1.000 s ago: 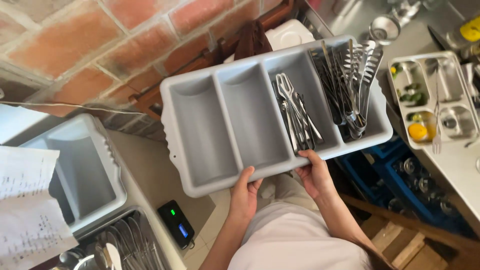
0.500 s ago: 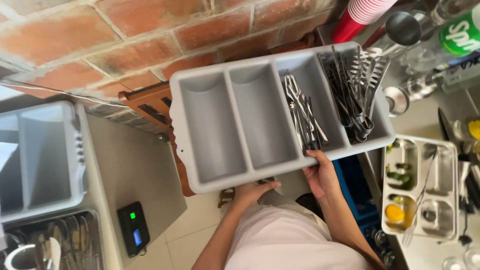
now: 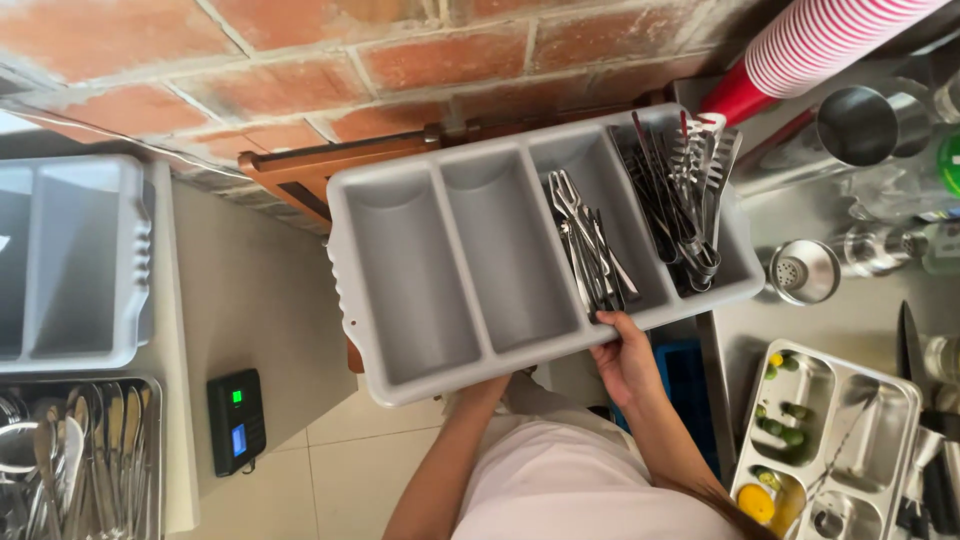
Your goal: Drying silverware with a cloth and placing it into a sorted tray.
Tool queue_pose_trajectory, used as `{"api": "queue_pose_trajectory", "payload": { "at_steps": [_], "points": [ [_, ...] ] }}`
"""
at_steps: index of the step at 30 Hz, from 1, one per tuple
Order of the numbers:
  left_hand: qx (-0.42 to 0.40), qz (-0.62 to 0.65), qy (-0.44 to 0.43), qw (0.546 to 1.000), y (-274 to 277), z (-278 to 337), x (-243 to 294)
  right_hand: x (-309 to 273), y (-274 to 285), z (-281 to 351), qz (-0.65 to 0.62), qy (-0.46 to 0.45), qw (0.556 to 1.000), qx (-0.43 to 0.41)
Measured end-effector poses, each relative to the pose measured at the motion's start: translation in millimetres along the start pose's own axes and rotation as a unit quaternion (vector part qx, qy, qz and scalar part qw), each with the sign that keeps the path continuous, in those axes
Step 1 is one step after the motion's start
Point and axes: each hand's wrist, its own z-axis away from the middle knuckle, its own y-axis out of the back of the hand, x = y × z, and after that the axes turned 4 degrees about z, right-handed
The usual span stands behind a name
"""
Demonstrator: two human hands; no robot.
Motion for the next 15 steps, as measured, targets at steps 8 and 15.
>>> {"api": "queue_pose_trajectory", "payload": {
  "at_steps": [8, 15],
  "points": [
    [0.016, -0.013, 0.025, 0.999, -11, 15, 36, 26, -7, -23, 0.013, -0.014, 1.000, 0.006],
    [-0.103, 0.288, 0.005, 0.952, 19, 25, 24, 45, -20, -33, -0.027, -0.002, 1.000, 0.006]
  ]
}}
